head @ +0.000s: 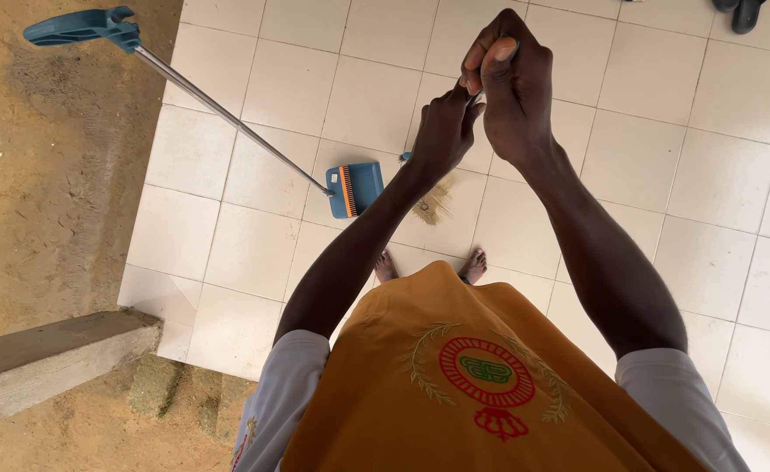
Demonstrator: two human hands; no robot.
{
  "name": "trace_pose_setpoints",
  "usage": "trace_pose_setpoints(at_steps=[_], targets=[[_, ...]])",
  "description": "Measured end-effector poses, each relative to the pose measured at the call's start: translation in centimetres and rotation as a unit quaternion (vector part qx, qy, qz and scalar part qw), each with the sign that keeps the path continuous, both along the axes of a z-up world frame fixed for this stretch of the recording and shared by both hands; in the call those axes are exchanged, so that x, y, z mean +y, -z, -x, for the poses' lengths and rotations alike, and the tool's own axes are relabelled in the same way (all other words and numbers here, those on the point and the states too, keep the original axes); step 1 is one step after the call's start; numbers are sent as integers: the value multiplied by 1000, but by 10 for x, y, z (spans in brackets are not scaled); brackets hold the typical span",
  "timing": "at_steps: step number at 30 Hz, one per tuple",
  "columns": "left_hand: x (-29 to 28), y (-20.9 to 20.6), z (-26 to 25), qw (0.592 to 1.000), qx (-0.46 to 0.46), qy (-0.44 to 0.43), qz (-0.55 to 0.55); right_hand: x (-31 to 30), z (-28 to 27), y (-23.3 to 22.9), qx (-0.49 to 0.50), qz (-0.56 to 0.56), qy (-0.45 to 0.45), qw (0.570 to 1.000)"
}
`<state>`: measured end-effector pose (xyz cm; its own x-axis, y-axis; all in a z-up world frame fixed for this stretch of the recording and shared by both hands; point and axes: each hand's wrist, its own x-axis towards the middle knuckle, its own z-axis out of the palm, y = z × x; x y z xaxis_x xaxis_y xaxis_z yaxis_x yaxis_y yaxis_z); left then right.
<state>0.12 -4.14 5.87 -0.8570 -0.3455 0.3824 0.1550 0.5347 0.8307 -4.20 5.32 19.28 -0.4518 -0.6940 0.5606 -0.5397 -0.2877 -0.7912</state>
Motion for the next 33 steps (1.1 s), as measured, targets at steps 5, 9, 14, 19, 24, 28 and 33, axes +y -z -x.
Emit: trace_pose_setpoints(at_steps=[5,9,14,19,24,28,33], targets=[[1,27,17,999,2,-27,18,0,6,13,19,6,-8,1000],[0,61,26,999,-36,-27,17,-1,9,28,26,5,-8,1000],[2,39,11,999,-38,8,-10,-1,4,35,20,3,27,999],[3,21,-2,996,-80,14,-33,0,-1,24,13,0,5,1000],[6,7,-3,999,-30,8,-9,4,-6,3,44,1,29,999],[3,8,-2,999,21,20,-15,2,-9,6,61,-4,33,998],[1,40,12,998,-42,21,-28,0,-6,36,78,-11,41,996]])
